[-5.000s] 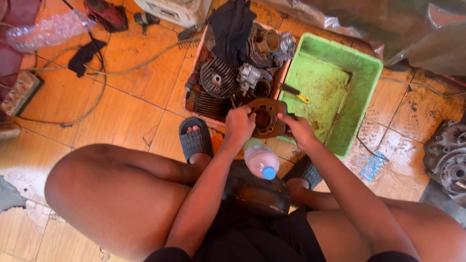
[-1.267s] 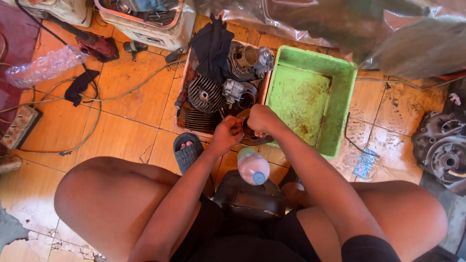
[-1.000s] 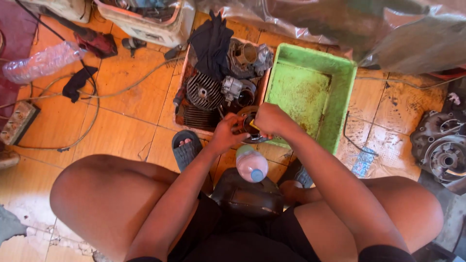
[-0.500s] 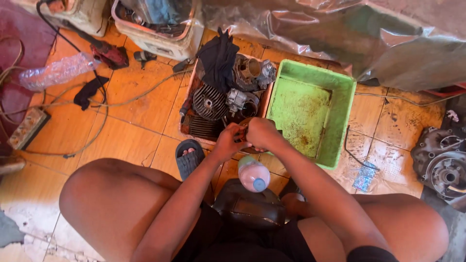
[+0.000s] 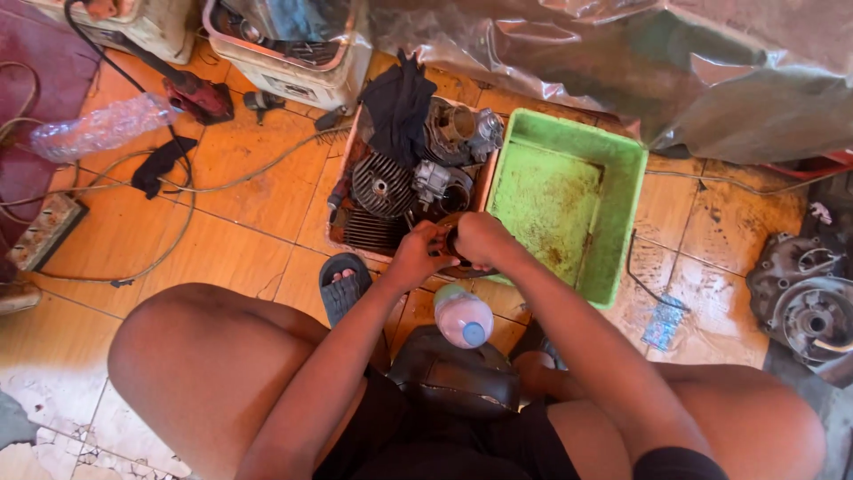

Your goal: Cleaning motorcycle engine components using a brush and solvent

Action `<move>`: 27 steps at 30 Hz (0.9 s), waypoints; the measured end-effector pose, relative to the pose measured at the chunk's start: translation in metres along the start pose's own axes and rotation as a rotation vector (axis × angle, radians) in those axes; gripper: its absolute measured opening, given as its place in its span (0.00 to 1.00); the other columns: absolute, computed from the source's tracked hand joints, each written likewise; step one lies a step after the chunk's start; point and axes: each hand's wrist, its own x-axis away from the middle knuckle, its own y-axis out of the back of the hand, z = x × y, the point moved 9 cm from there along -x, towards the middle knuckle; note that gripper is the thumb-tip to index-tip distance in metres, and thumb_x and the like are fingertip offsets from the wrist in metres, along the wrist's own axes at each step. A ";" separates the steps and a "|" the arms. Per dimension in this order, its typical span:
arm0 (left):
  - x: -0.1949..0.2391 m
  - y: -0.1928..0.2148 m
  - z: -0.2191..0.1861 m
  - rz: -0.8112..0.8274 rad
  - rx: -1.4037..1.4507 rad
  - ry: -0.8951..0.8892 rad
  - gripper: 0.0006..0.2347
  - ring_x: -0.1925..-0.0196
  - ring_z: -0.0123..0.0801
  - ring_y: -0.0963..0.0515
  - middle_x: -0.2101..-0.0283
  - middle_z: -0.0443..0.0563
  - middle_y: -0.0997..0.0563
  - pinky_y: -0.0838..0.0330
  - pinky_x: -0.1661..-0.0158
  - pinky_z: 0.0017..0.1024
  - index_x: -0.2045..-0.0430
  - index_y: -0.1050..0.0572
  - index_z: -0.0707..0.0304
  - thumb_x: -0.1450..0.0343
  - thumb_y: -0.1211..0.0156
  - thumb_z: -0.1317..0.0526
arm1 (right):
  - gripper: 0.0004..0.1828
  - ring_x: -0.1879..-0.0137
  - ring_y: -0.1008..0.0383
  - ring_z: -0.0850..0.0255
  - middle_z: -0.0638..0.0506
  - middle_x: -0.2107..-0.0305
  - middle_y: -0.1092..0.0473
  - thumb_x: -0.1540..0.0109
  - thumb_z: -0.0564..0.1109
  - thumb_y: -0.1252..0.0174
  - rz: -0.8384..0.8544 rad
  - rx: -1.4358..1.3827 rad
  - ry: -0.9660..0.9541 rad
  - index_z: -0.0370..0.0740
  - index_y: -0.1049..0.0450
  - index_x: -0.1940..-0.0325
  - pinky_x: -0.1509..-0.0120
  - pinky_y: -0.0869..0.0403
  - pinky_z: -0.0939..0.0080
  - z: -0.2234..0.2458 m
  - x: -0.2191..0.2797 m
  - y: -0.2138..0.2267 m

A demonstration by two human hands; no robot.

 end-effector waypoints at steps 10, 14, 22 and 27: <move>0.000 0.000 0.000 0.026 0.012 -0.028 0.29 0.39 0.66 0.29 0.46 0.72 0.31 0.25 0.41 0.52 0.47 0.33 0.89 0.36 0.23 0.66 | 0.13 0.52 0.21 0.33 0.31 0.63 0.22 0.42 0.39 0.43 -0.063 0.255 0.128 0.32 0.18 0.58 0.47 0.21 0.37 -0.008 0.055 0.048; -0.002 0.002 0.003 0.019 0.014 -0.040 0.30 0.39 0.65 0.28 0.46 0.71 0.30 0.26 0.41 0.52 0.47 0.32 0.87 0.37 0.21 0.64 | 0.09 0.67 0.20 0.47 0.41 0.75 0.24 0.43 0.41 0.39 -0.313 0.028 0.114 0.34 0.21 0.62 0.58 0.21 0.48 -0.003 0.057 0.065; 0.004 0.003 -0.010 0.002 -0.014 -0.066 0.30 0.40 0.62 0.27 0.46 0.69 0.29 0.24 0.42 0.47 0.46 0.32 0.85 0.36 0.22 0.63 | 0.08 0.77 0.21 0.62 0.42 0.83 0.24 0.34 0.41 0.42 -0.549 -0.480 0.134 0.31 0.24 0.59 0.69 0.21 0.66 0.024 0.094 0.067; 0.006 0.006 -0.024 -0.014 -0.109 -0.070 0.28 0.41 0.57 0.24 0.46 0.67 0.28 0.23 0.43 0.44 0.47 0.30 0.84 0.36 0.23 0.63 | 0.12 0.80 0.23 0.62 0.44 0.85 0.26 0.32 0.41 0.46 -0.530 -0.419 0.165 0.30 0.25 0.65 0.74 0.23 0.67 0.014 0.039 0.041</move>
